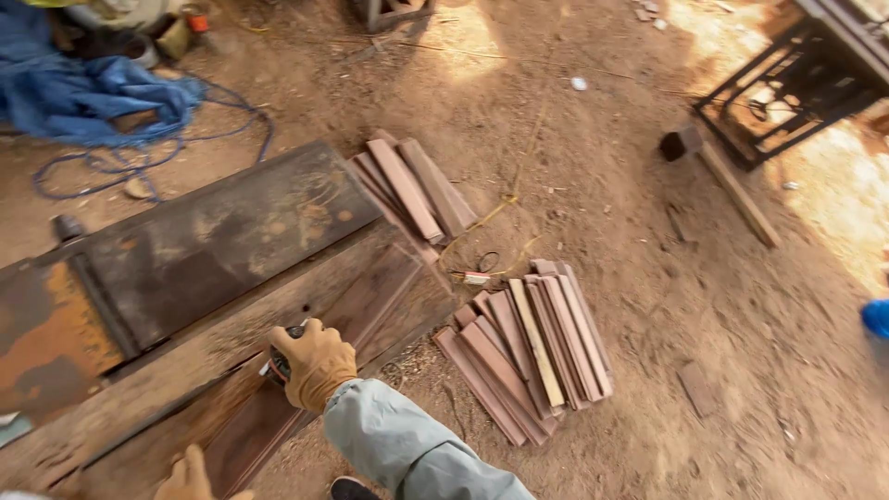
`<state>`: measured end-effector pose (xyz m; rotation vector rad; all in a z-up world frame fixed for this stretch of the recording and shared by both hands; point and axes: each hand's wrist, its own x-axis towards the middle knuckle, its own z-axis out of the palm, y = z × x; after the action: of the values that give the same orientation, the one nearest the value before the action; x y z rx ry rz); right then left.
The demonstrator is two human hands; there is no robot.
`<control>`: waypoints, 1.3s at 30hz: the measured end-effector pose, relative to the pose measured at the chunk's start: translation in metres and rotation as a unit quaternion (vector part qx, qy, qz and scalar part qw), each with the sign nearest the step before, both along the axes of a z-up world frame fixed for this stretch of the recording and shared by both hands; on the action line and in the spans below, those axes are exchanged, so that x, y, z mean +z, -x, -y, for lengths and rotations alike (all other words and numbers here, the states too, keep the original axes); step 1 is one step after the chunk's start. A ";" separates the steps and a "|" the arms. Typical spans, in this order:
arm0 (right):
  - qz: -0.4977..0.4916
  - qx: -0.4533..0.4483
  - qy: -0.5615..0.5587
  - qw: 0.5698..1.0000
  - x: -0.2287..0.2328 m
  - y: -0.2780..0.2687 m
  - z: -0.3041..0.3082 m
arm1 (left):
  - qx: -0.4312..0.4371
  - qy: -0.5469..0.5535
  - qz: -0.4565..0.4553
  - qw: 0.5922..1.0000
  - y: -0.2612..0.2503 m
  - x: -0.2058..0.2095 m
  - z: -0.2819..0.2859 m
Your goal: The recorder is using a handheld power sander to smooth a piece of lumber on a workbench.
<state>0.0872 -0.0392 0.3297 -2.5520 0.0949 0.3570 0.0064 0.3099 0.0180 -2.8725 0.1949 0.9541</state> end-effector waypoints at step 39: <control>0.028 -0.034 0.171 0.984 -0.069 -0.133 0.194 | 0.192 -0.047 -0.039 0.980 -0.005 0.156 0.121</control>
<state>0.2205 -0.2331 0.2610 -2.8869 0.2401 0.2606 0.0115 0.1885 0.1744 -2.8391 -0.4035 1.0991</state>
